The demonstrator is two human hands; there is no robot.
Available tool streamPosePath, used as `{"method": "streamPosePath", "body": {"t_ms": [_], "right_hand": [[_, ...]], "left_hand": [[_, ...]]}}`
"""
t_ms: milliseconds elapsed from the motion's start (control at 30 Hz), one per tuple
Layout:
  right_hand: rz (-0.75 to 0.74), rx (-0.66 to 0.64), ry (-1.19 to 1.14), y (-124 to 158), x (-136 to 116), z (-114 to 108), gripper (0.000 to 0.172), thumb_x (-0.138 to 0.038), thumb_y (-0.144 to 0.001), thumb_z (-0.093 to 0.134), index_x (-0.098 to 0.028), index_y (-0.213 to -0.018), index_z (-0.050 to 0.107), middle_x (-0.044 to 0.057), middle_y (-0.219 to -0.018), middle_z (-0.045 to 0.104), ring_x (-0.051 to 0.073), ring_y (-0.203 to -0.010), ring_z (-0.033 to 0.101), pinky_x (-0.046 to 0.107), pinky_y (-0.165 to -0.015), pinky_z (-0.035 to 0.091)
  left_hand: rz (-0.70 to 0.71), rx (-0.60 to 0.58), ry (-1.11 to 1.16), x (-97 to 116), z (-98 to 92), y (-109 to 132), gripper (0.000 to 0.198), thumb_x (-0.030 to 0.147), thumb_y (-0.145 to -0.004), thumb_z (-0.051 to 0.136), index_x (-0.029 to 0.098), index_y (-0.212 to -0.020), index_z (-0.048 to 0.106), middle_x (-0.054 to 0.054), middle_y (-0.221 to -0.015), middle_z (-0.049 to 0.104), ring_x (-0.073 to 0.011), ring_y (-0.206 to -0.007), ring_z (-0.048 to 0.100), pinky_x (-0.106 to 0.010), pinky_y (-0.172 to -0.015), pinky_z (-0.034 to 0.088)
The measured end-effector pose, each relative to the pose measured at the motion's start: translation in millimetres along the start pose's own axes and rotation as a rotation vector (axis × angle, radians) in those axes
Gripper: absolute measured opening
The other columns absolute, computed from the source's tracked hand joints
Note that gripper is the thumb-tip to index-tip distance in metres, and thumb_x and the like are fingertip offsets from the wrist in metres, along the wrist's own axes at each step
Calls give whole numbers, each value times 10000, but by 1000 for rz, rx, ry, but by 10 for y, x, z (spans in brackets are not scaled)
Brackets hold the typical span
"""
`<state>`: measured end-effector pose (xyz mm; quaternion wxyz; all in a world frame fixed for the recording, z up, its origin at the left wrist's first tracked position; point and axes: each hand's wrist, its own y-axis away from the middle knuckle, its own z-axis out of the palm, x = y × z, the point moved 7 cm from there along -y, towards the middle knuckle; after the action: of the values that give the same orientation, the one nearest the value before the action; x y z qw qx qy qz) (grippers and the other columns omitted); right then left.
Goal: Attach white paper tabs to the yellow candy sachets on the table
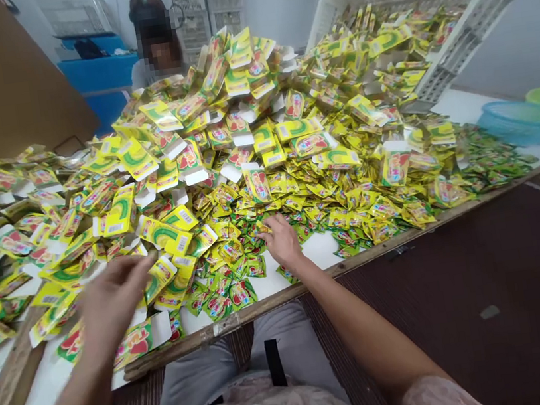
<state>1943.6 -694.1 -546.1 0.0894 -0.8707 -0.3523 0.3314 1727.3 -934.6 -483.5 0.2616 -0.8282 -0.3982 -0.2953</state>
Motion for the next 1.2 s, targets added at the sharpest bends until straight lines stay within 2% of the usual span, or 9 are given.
{"method": "streamPosePath", "body": {"t_ms": [100,200,300,367,533,633,767,1067,1200], "right_hand": [[46,-38,-98,139,127,-156,152,-319,-786,574,-183,-841,611,54,-804,604,215,-768,558,290,-674,415],[141,-117,-171,306,223,-175,168,-341,-733,608,-188,-801,620,44,-783,641,214,-763,577,294,-690,417],[237,-144,-248,467,305,-114,190,-341,-709,587,-190,-811,639,59,-837,670,220,-788,593,314,-720,427],[295,-146,-320,545,353,-89,222,-369,-698,579,-193,-821,637,49,-819,667,211,-746,589,311,-685,432],[383,-223,-635,598,284,-87,284,-434,-639,638,-190,-781,606,-2,-684,598,159,-609,527,277,-586,424],[337,-298,-788,567,71,-44,307,-445,-655,656,-187,-818,621,0,-715,608,154,-659,543,274,-624,441],[270,-305,-737,560,-142,35,286,-443,-680,652,-185,-802,640,-6,-663,587,146,-615,516,275,-594,422],[338,-320,-965,600,-420,-71,397,-376,-585,760,-203,-868,541,-17,-728,607,131,-657,558,264,-633,458],[242,-404,-817,655,-590,5,332,-344,-636,714,-201,-861,517,-46,-637,534,114,-576,500,235,-535,402]], "left_hand": [[69,-275,-107,374,830,311,424,537,-824,475,180,-669,642,-27,-598,635,-189,-602,599,-268,-557,380],[137,-411,-183,683,1445,488,359,446,-836,502,137,-708,634,-121,-726,661,-276,-745,632,-330,-652,412],[110,-480,-86,768,1822,552,138,198,-715,643,94,-800,610,-195,-919,639,-325,-891,612,-370,-742,421],[97,-500,-2,720,1940,554,127,109,-675,641,118,-787,582,-156,-914,627,-292,-898,600,-355,-764,421],[43,-579,245,474,1903,524,166,151,-710,608,179,-842,512,22,-677,562,-144,-670,573,-239,-640,434],[-49,-664,507,426,1779,580,286,228,-670,657,173,-912,515,38,-674,568,-110,-601,550,-210,-588,429],[-274,-752,988,455,1648,736,379,291,-541,763,142,-846,596,17,-667,586,-99,-591,527,-194,-560,407],[-322,-649,1019,297,1473,734,386,413,-514,812,148,-695,598,52,-534,490,-70,-480,419,-188,-480,344],[-269,-666,1029,330,1348,758,424,565,-655,675,149,-657,597,12,-591,530,-101,-556,464,-213,-535,376]]}}
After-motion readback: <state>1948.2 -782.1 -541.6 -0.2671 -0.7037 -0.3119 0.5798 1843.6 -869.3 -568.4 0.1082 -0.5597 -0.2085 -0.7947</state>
